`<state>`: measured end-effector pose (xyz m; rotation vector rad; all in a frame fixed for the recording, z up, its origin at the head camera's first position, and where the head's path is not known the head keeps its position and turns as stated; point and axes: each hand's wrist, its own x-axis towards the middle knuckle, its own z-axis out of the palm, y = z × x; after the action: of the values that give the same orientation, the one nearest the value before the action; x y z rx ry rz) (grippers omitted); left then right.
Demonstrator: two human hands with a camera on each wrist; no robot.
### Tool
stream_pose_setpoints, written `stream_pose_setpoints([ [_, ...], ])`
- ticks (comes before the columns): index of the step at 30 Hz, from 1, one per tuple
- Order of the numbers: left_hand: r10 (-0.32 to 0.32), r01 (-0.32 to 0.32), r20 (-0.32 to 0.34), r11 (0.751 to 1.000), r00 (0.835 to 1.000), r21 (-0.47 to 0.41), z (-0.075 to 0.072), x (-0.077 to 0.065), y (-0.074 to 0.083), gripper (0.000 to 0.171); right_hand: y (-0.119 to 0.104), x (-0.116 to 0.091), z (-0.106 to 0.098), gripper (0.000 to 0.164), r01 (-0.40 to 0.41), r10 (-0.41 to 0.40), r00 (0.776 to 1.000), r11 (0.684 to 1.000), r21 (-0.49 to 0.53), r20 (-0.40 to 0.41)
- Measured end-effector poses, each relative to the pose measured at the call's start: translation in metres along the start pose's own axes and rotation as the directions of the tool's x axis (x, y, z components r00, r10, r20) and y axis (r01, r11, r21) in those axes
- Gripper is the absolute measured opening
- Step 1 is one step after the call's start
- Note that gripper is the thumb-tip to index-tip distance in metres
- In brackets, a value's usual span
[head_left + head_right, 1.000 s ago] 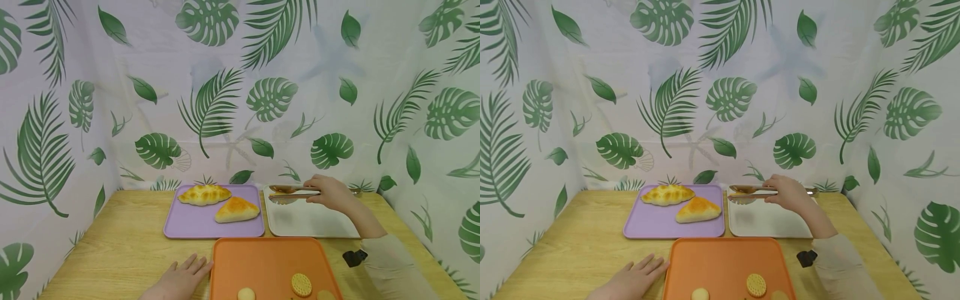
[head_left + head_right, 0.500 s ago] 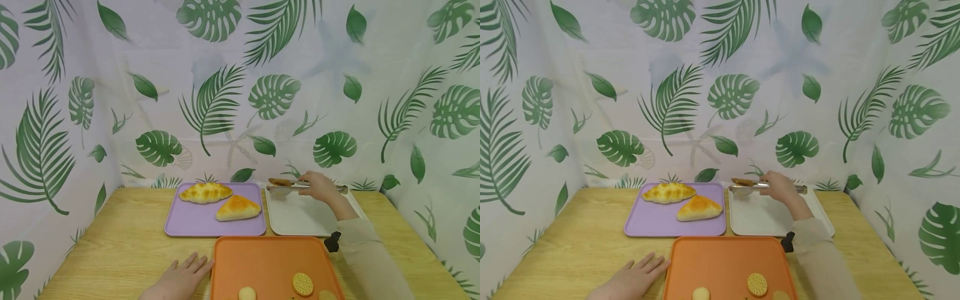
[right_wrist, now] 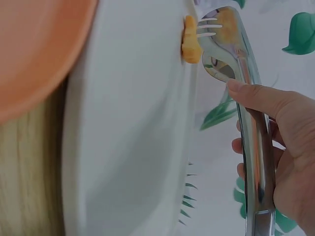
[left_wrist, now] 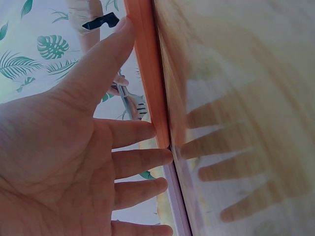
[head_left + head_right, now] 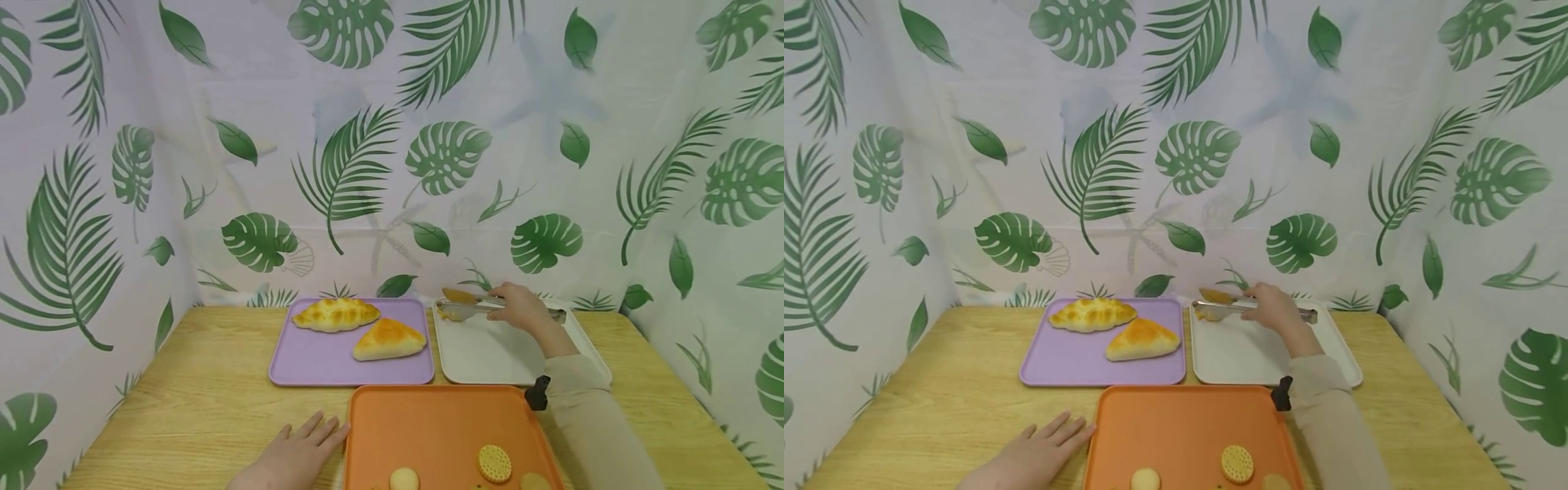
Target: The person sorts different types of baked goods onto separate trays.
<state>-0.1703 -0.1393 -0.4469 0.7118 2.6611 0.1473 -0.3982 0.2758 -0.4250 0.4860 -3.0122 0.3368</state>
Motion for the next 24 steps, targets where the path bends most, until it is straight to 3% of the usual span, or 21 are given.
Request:
stream_pose_setpoints([
  [10,0.006,-0.006,0.006,1.000,1.000,0.003,-0.001,0.000,0.001,0.089,-0.011,-0.032,-0.038,0.048,0.099,-0.106,0.990,0.992,-0.074,-0.090],
  [24,0.033,-0.033,-0.008,0.999,0.999,-0.017,-0.001,-0.004,0.002,0.085,-0.034,-0.118,-0.084,0.049,0.231,-0.256,0.947,0.962,-0.144,-0.193],
])
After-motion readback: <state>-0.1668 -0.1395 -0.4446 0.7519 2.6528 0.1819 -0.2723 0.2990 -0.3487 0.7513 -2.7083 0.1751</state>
